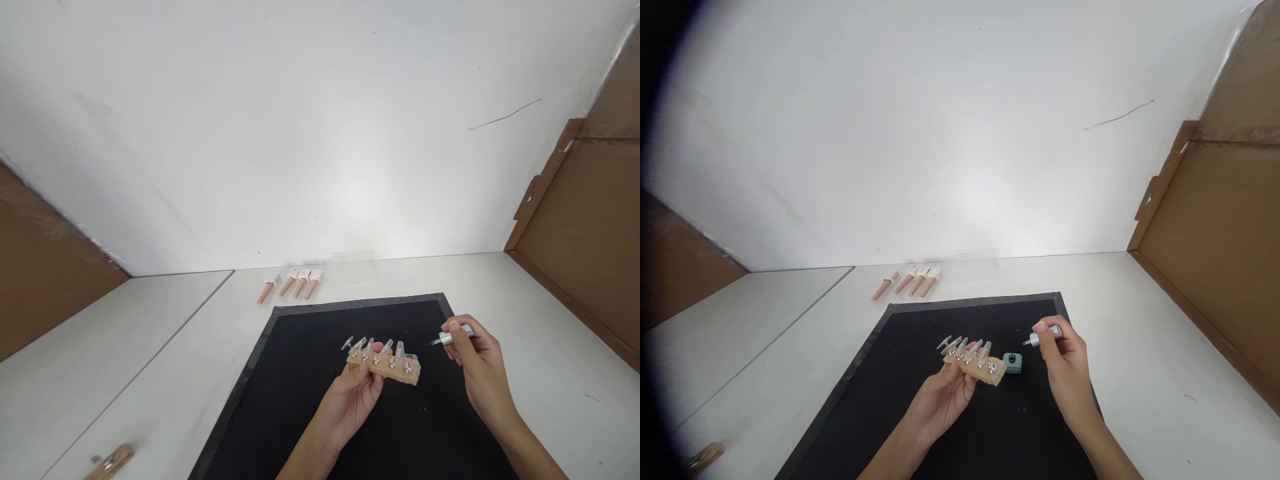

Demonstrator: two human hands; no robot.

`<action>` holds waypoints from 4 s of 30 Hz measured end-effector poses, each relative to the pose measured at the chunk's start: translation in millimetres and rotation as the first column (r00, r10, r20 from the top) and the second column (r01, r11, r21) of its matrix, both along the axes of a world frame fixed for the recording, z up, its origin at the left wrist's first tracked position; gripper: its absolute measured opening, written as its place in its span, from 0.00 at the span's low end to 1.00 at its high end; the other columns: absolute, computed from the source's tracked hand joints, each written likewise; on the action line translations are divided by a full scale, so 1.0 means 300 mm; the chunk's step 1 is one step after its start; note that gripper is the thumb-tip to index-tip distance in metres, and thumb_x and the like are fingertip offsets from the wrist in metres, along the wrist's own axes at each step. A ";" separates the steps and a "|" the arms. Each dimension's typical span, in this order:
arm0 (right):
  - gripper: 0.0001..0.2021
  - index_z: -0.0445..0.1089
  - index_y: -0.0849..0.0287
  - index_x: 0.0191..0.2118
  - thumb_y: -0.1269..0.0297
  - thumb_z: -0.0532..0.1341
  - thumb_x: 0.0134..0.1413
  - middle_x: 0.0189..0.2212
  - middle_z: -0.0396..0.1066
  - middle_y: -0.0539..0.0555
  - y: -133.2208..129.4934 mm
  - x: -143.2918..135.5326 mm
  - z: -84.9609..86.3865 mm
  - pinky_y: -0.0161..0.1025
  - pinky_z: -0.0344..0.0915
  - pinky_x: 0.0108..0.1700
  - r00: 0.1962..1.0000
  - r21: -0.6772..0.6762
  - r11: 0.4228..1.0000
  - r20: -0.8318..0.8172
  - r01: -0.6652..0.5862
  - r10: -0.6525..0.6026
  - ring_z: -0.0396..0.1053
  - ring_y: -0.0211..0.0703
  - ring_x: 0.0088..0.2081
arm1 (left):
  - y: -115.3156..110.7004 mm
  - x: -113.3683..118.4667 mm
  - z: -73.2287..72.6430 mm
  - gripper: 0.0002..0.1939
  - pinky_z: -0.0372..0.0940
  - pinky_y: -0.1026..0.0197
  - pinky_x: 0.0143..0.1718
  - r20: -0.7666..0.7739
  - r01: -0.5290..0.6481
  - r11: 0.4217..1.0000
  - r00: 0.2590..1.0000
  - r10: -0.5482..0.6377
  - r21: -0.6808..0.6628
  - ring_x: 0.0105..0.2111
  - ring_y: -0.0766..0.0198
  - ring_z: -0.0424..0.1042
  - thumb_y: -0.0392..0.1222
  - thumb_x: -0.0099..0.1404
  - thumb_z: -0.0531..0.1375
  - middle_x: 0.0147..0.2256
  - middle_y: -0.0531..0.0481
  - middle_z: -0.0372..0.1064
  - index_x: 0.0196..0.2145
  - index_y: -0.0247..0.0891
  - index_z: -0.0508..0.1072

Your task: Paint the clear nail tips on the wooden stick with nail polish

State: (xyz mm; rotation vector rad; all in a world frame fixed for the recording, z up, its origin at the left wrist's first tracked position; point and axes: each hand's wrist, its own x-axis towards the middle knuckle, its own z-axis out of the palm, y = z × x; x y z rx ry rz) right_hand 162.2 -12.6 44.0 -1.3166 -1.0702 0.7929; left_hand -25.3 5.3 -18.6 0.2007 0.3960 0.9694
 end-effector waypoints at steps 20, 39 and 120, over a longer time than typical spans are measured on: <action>0.08 0.65 0.56 0.27 0.62 0.55 0.55 0.17 0.55 0.44 0.025 -0.026 -0.019 0.33 0.51 0.22 0.814 -0.272 0.925 0.453 -0.263 0.365 0.56 0.38 0.19 | 0.010 0.025 0.065 0.18 0.72 0.73 0.28 -0.083 -0.226 0.949 0.974 0.212 -0.219 0.25 0.67 0.76 0.25 0.66 0.48 0.29 0.43 0.76 0.49 0.31 0.70; 0.08 0.67 0.57 0.30 0.68 0.52 0.56 0.21 0.67 0.50 0.024 -0.031 -0.024 0.34 0.56 0.24 0.673 -0.345 0.878 0.565 -0.333 0.477 0.62 0.42 0.22 | 0.013 0.022 0.005 0.21 0.72 0.72 0.34 -0.082 -0.198 0.974 0.978 0.190 -0.107 0.32 0.66 0.78 0.22 0.64 0.50 0.36 0.42 0.78 0.49 0.34 0.71; 0.12 0.66 0.56 0.29 0.58 0.51 0.59 0.16 0.55 0.45 0.024 -0.016 -0.019 0.33 0.49 0.21 0.784 -0.246 0.937 0.518 -0.247 0.343 0.56 0.38 0.19 | 0.006 0.033 0.064 0.20 0.72 0.73 0.28 -0.198 -0.252 0.945 0.957 0.212 -0.208 0.26 0.68 0.77 0.22 0.65 0.46 0.32 0.42 0.78 0.47 0.31 0.71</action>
